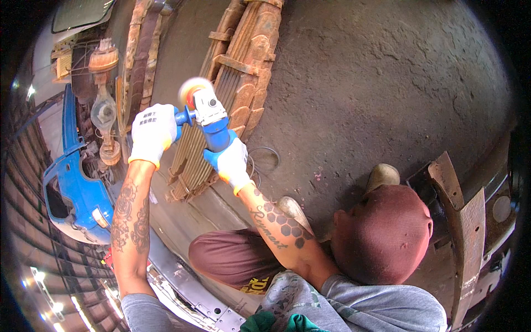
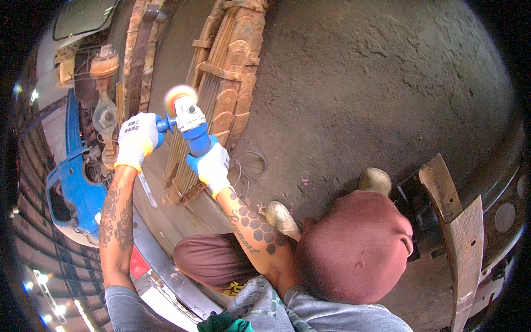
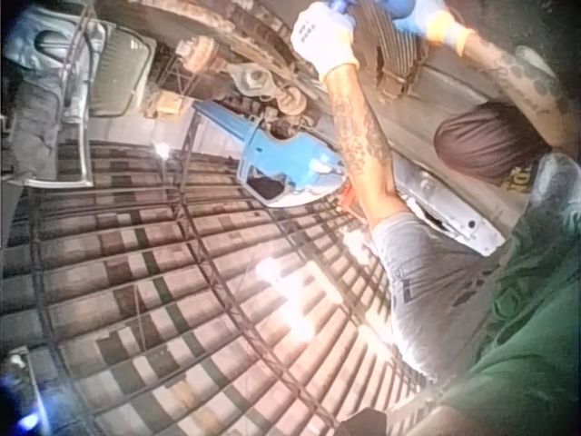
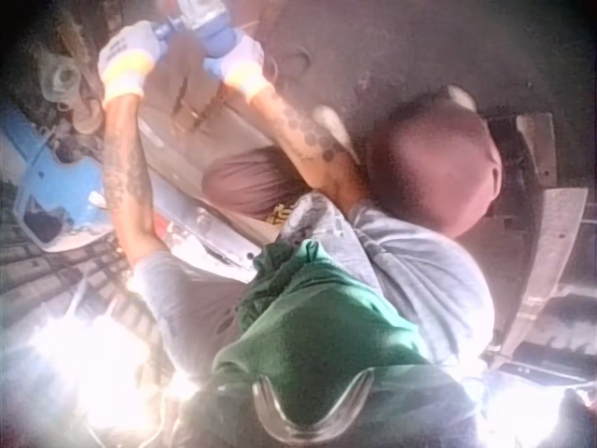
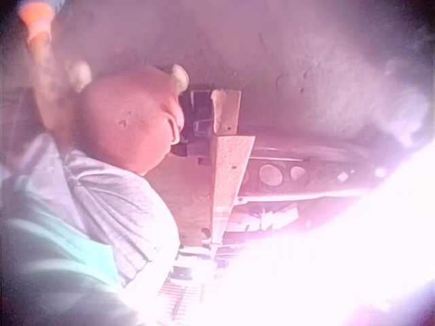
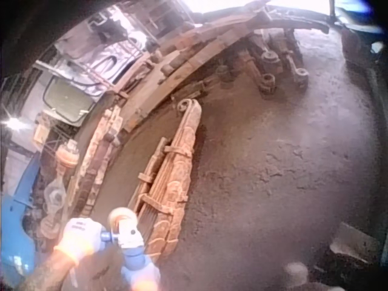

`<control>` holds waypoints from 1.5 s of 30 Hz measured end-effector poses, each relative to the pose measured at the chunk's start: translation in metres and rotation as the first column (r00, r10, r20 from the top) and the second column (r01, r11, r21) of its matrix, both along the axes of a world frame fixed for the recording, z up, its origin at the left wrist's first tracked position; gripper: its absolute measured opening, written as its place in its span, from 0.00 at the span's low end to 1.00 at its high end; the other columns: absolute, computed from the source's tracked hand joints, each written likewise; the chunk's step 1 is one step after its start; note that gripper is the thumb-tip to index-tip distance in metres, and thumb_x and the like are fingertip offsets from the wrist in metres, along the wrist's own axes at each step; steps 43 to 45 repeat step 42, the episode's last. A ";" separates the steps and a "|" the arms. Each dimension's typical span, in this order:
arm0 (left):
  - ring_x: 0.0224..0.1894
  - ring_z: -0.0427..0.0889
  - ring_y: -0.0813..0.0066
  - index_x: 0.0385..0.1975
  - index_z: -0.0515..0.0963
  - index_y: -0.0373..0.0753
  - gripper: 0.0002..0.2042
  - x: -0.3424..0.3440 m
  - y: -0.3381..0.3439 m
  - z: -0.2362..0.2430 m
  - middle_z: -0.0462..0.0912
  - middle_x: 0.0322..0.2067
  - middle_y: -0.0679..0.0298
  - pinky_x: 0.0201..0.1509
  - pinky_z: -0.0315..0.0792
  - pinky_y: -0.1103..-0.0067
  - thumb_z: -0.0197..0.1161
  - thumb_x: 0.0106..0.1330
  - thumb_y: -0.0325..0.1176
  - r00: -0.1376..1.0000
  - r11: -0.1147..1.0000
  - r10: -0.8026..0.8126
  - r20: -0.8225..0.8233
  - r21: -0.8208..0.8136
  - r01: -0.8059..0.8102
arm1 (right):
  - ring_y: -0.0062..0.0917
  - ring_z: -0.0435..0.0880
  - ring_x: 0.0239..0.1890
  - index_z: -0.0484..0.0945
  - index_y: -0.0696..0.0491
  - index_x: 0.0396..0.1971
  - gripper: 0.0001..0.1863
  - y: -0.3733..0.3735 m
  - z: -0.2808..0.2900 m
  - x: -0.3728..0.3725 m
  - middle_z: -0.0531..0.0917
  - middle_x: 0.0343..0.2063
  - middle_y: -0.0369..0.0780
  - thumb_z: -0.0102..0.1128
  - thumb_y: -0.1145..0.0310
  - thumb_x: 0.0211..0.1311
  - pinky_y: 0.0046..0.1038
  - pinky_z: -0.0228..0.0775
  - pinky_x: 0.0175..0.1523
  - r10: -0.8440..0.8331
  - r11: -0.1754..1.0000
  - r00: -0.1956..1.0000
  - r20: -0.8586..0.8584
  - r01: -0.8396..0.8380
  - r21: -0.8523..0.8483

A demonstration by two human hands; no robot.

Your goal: The person sits on the floor and uses an angle grinder with a wire brush to clean a bundle of metal rods. They hold the tool with both hands and move it along the rods to remove rust or debris.

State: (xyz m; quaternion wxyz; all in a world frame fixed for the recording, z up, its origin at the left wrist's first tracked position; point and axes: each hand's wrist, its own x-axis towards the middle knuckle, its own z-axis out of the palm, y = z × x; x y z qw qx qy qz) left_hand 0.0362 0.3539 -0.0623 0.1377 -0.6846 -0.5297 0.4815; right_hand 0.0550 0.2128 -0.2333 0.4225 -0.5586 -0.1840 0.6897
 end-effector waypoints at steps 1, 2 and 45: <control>0.40 0.92 0.50 0.37 0.91 0.44 0.09 0.000 0.001 -0.001 0.92 0.36 0.50 0.47 0.84 0.60 0.65 0.66 0.36 1.000 1.000 0.001 -0.002 0.001 -0.001 | 0.47 0.92 0.42 0.83 0.56 0.43 0.29 0.001 0.001 0.003 0.91 0.36 0.50 0.82 0.57 0.43 0.45 0.83 0.51 -0.001 1.000 1.000 -0.001 0.001 -0.008; 0.40 0.92 0.50 0.36 0.91 0.44 0.08 -0.002 0.001 -0.001 0.92 0.35 0.50 0.47 0.84 0.60 0.65 0.66 0.35 1.000 1.000 0.003 -0.006 0.002 -0.003 | 0.47 0.92 0.42 0.83 0.56 0.43 0.29 0.001 0.001 0.002 0.91 0.37 0.51 0.82 0.57 0.43 0.45 0.83 0.51 0.003 1.000 1.000 0.001 -0.003 -0.005; 0.40 0.92 0.50 0.35 0.91 0.46 0.08 0.017 0.013 0.001 0.91 0.34 0.50 0.48 0.84 0.60 0.66 0.63 0.36 1.000 1.000 -0.022 -0.007 0.004 0.022 | 0.51 0.91 0.48 0.83 0.52 0.51 0.33 0.012 0.001 0.012 0.91 0.42 0.51 0.82 0.54 0.45 0.49 0.82 0.55 0.039 0.999 0.999 -0.011 -0.039 -0.016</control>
